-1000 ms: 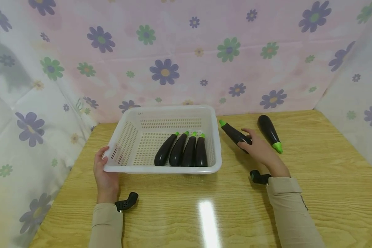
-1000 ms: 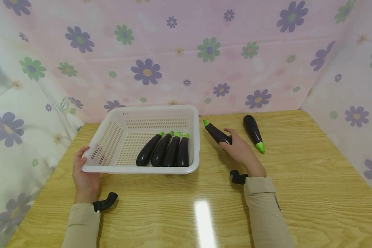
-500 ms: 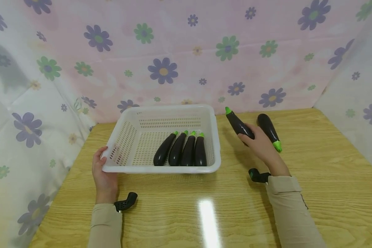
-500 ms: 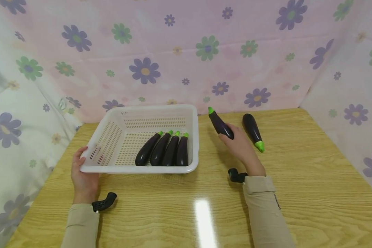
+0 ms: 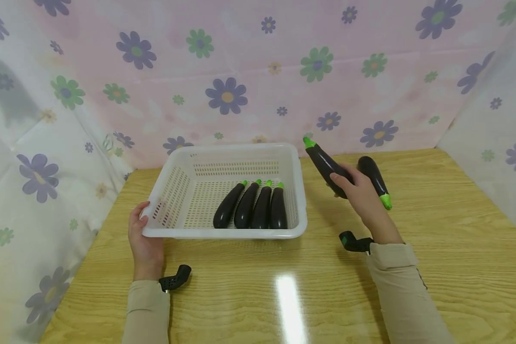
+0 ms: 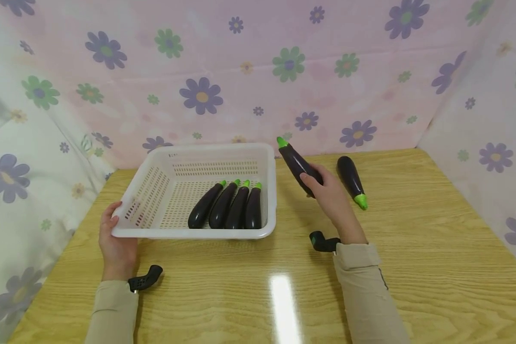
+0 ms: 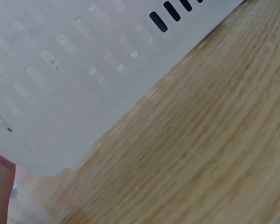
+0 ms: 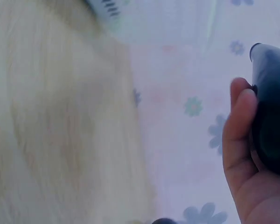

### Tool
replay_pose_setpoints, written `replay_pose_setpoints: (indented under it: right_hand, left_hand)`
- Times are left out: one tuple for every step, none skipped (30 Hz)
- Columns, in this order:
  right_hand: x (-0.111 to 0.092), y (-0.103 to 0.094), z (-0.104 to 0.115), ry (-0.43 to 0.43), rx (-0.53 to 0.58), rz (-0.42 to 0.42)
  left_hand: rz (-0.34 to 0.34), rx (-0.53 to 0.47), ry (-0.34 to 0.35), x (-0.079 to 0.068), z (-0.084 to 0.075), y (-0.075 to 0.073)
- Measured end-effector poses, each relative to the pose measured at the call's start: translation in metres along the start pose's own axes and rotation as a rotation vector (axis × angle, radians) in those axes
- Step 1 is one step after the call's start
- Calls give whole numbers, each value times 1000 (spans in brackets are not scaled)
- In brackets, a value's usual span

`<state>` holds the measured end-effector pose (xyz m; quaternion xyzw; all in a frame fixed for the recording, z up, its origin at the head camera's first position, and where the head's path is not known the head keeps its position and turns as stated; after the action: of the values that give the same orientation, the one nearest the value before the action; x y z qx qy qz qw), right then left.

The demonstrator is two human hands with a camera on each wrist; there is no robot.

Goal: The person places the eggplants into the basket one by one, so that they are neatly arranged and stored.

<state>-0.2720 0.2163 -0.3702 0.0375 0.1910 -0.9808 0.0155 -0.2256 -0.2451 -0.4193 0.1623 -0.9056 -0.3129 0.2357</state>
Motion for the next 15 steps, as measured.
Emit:
replay_pose_setpoints:
  right_hand:
    - [-1, 1, 3, -2, 13, 6]
    - [-3, 2, 6, -8, 23, 12]
    - [-4, 2, 10, -17, 30, 16]
    - [-6, 3, 13, -25, 38, 21]
    - [-7, 4, 17, -34, 48, 28]
    - [-9, 4, 20, -43, 53, 32]
    - [-11, 5, 23, -49, 57, 37]
    - [-13, 5, 26, -57, 64, 43]
    - [-14, 6, 28, -59, 78, 52]
    - [-16, 7, 31, -59, 95, 61]
    - [-17, 8, 33, -59, 117, 74]
    - [-18, 10, 35, -58, 139, 86]
    - [-19, 11, 37, -57, 163, 100]
    - [-20, 13, 39, -59, 187, 115]
    - [-21, 14, 41, -60, 219, 132]
  left_hand:
    - [-3, -2, 1, 0, 0, 0]
    - [-8, -8, 1, 0, 0, 0]
    - [-13, -12, 2, 0, 0, 1]
    - [-15, -7, 4, 0, 0, 1]
    - [-17, 0, 6, 0, 0, 1]
    - [-18, 4, 6, 0, 0, 1]
    - [-20, 8, 8, 0, 0, 1]
    - [-19, 7, 9, 0, 0, 1]
    - [-19, 3, 10, 0, 0, 1]
    - [-16, 3, 12, 0, 0, 2]
    - [-15, 1, 14, 0, 0, 1]
    - [-14, -1, 17, 0, -1, 1]
    - [-12, 0, 20, 0, -1, 1]
    - [-14, -8, 16, 0, 0, 1]
    - [-16, -4, 16, 0, 0, 1]
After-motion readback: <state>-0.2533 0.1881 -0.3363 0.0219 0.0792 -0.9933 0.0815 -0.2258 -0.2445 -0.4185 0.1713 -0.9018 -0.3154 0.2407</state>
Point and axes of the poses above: each hand's wrist, its own x-axis towards the middle knuckle, its own y-axis out of the palm, z = x × y, the point moved 5 cm from there along x, towards the middle knuckle, and after that the axes turned 8 degrees about y, right-handed, at the moved point
